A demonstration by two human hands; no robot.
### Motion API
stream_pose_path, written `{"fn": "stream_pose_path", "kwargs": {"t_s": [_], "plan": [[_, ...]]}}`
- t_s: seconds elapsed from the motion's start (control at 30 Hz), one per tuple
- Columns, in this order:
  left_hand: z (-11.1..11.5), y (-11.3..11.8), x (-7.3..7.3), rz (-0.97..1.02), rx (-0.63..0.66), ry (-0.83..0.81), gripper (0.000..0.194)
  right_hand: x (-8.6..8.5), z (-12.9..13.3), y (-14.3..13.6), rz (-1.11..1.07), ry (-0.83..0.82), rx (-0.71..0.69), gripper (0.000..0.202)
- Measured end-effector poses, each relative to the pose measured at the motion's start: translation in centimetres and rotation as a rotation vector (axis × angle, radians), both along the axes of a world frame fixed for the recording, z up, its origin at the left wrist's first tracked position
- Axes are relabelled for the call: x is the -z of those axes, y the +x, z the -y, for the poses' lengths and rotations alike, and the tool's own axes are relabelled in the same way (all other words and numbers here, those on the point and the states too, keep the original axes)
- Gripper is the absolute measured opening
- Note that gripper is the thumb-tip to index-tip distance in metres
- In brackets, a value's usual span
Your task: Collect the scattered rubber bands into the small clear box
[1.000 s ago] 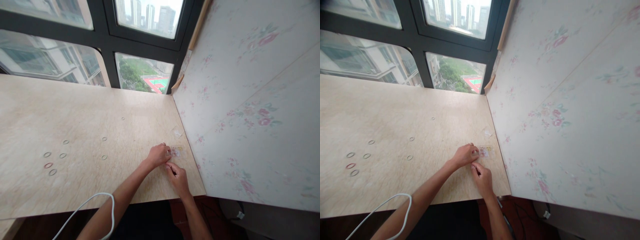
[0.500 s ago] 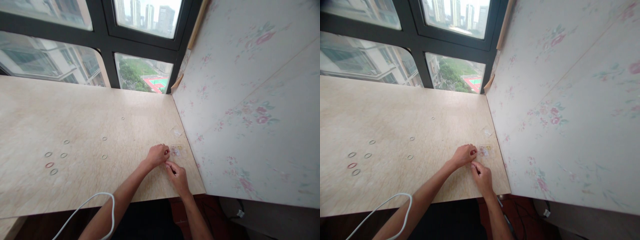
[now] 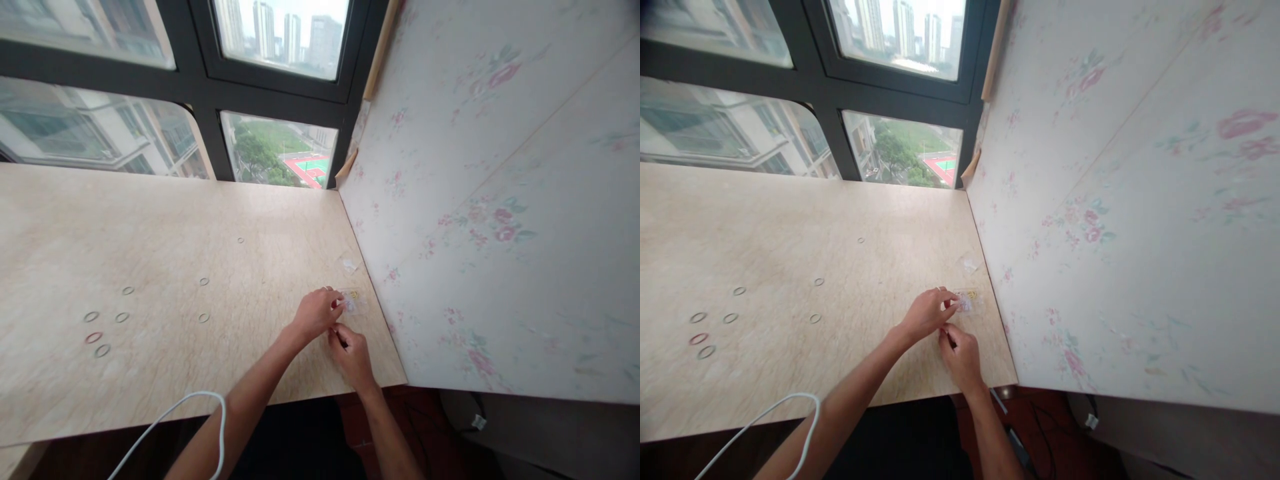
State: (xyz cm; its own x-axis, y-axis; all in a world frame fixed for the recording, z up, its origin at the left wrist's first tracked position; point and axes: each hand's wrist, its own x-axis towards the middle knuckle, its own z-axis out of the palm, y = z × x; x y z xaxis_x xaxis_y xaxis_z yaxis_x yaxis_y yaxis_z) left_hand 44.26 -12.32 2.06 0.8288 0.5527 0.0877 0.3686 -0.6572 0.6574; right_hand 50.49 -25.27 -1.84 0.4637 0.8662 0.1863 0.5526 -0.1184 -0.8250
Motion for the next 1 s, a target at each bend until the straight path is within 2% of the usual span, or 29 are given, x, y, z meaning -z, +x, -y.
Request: {"fn": "stream_pose_path", "kwargs": {"t_s": [0.1, 0.2, 0.33, 0.5, 0.63, 0.8, 1.0], "plan": [[-0.3, -1.2, 0.5, 0.003, -0.044, -0.009, 0.022, 0.0, 0.1, 0.0, -0.033, -0.002, -0.009, 0.026], [-0.8, -3.8, 1.1, 0.011, -0.119, -0.004, 0.019, 0.1, 0.2, 0.1, -0.049, -0.013, -0.02, 0.027], [-1.5, -9.0, 1.8, 0.022, -0.244, 0.004, 0.019, 0.4, 0.3, 0.1, -0.043, -0.031, -0.019, 0.03], [-0.9, -16.2, 3.0, 0.03, -0.49, 0.086, 0.02, 0.9, 0.6, 0.4, -0.018, -0.068, -0.011, 0.034], [-0.1, -20.1, 3.8, 0.105, -0.617, 0.134, 0.019, 0.8, 0.3, 0.0, -0.059, -0.11, 0.004, 0.039], [0.1, -21.2, 4.0, 0.206, -0.664, 0.05, 0.017, -1.1, -2.3, -3.9, -0.144, -0.117, -0.114, 0.04], [0.3, -21.3, 3.9, 0.23, -0.627, 0.007, 0.016, -5.6, -9.1, -12.5, -0.114, -0.053, -0.429, 0.034]]}}
